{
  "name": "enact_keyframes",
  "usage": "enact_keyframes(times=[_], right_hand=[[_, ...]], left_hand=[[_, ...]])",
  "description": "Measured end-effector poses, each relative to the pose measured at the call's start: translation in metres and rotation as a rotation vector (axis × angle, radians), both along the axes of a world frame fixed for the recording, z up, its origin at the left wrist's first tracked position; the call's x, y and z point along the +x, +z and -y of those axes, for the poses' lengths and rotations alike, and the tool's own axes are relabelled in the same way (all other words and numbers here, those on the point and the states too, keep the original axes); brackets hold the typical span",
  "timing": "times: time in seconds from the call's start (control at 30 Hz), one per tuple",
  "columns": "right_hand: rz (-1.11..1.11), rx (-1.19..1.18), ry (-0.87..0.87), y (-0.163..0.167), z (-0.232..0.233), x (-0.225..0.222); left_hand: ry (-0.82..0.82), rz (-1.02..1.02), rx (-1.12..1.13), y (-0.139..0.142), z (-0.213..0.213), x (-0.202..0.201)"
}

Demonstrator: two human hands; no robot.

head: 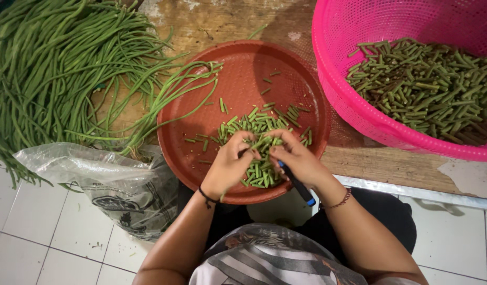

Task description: The person sits on the floor and cuts long beans into short segments, holding each bean over a red tray and using a small blue-handled cutting tool. Cut pieces accumulate on the tray and are pushed into a pink basket beside them, while whole beans are pulled from a pile on the table.

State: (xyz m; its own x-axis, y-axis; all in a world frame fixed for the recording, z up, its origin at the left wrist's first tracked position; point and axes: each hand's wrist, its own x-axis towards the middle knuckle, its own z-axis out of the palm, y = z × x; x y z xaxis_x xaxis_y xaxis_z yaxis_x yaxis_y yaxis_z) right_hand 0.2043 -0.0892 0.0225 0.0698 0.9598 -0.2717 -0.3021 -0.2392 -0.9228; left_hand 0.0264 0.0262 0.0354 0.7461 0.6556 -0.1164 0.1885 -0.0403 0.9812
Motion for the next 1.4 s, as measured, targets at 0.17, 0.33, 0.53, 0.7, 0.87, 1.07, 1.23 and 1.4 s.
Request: enact_keyframes(times=[0.17, 0.33, 0.53, 0.7, 0.87, 1.07, 1.23, 1.4], right_hand=[[-0.069, 0.020, 0.026, 0.001, 0.001, 0.003], [0.020, -0.038, 0.022, -0.005, 0.000, -0.008], [-0.035, 0.030, -0.034, -0.011, -0.004, -0.012], [-0.134, -0.027, -0.012, -0.008, -0.003, -0.007], [-0.059, 0.019, 0.059, -0.003, -0.002, -0.006], [-0.049, 0.021, -0.016, 0.006, -0.001, 0.002], [0.027, 0.037, 0.050, 0.002, -0.001, -0.005], [0.085, 0.075, -0.003, -0.016, -0.001, -0.011]], left_hand=[[-0.005, -0.048, 0.085, 0.002, 0.001, -0.003], [0.018, -0.081, 0.092, 0.007, 0.004, 0.000], [-0.093, 0.073, 0.104, 0.001, 0.007, 0.001], [-0.006, 0.060, 0.051, -0.009, 0.004, 0.002], [0.001, 0.042, -0.088, -0.013, -0.002, 0.002], [-0.009, -0.105, 0.016, -0.005, -0.005, -0.003], [-0.005, -0.030, 0.104, -0.002, 0.000, 0.000], [-0.014, -0.057, 0.105, 0.001, 0.003, -0.002]])
